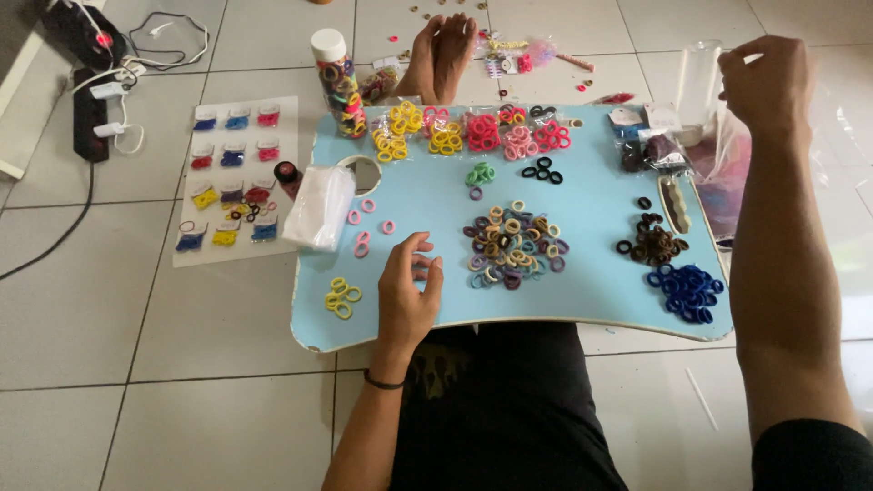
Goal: The person sorts colorful rubber bands on a light blue lap desk by color, picking up bands and placing them into small piles. They handle pink, yellow, and mixed-color bands, occasionally moving piles to organize the workspace.
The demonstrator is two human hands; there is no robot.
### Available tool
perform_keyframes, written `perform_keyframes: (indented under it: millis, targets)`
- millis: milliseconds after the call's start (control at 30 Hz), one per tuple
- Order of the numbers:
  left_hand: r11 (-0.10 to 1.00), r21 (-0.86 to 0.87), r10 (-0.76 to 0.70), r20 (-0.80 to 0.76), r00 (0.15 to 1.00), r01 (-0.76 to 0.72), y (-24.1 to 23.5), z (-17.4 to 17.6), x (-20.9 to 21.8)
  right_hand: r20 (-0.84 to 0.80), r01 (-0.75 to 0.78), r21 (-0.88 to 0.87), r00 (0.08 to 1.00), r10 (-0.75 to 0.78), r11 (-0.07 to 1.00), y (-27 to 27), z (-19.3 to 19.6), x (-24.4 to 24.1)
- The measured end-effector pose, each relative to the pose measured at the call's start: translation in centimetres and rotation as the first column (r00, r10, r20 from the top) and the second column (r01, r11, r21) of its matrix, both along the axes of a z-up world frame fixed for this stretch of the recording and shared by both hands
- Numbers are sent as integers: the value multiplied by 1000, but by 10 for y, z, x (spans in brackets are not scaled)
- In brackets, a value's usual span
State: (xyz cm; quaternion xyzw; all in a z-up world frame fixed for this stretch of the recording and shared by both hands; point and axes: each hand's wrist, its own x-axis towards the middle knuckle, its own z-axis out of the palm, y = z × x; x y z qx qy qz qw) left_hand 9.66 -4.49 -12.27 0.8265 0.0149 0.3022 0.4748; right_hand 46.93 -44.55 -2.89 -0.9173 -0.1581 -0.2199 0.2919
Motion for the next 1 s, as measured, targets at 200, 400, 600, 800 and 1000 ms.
perform_keyframes:
  millis: [200, 400, 600, 800, 1000]
  targets:
    - [1000, 18, 17, -22, 1000, -17, -1, 0, 0, 227, -20, -75, 973, 37, 997, 1, 5, 27]
    - [999, -44, 28, -45, 999, -30, -2, -2, 3, 48, -4, -235, 999, 16, 972, 4, -33, 96]
    - [1000, -3, 6, -115, 993, -6, -4, 17, 3, -124, -129, -445, 989, 82, 886, 41, -10, 116]
    - [998, -30, 43, -215, 976, -50, -3, 15, 7, -467, -32, -373, 870, -158, 927, 67, 10, 143]
    - [982, -28, 174, -249, 953, -187, -9, 11, 13, -661, -199, -589, 676, -326, 783, 106, 4, 188]
